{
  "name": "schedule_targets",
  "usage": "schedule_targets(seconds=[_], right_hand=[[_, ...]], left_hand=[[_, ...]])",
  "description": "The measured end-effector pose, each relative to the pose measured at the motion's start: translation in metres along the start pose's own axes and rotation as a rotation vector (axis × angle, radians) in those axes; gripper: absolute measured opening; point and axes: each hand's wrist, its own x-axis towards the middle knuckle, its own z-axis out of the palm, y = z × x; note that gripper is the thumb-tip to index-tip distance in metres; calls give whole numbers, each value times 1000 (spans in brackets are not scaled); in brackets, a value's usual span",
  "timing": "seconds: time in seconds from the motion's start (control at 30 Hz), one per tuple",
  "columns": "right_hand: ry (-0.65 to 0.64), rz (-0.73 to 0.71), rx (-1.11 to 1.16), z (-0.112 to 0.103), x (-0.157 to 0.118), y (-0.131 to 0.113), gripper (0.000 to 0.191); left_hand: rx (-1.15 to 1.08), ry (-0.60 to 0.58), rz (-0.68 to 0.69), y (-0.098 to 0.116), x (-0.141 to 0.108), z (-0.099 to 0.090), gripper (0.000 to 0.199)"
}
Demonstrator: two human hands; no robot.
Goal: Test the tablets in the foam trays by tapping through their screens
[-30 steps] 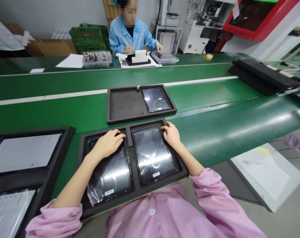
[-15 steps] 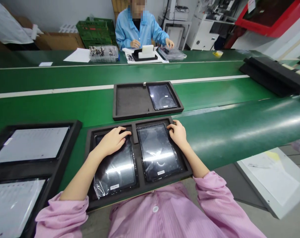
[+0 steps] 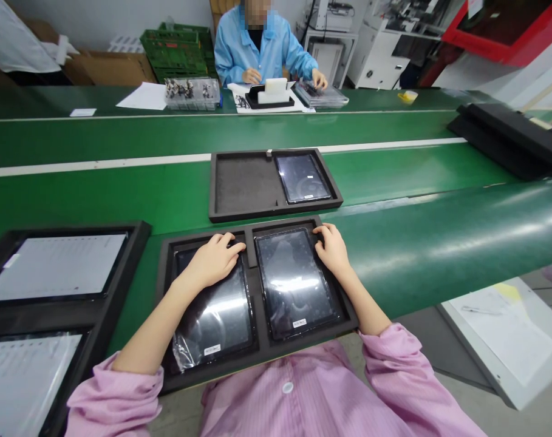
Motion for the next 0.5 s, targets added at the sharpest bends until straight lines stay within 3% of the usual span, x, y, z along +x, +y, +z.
schedule_targets(seconds=[0.13,0.23,0.37,0.47,0.5], right_hand=[[-4,-3,52,-2,1,0,37],[-20,-43,119,-7,-12,3,47],[-28,-57,187,-18,-54,9,58],[-26,-31,211,-23,-79,11,52],[-23,-31,212,-23,-83,10,51]], left_hand=[[-155,13,-18,-8,-3,-1,44],[-409,119,-45,-25,-32,-11,49],[-502,401,-408,-49,-102,-11,47],[-690,514,-708,-52,-146,19,54],[-780,505,-748,-51,-154,33,61]])
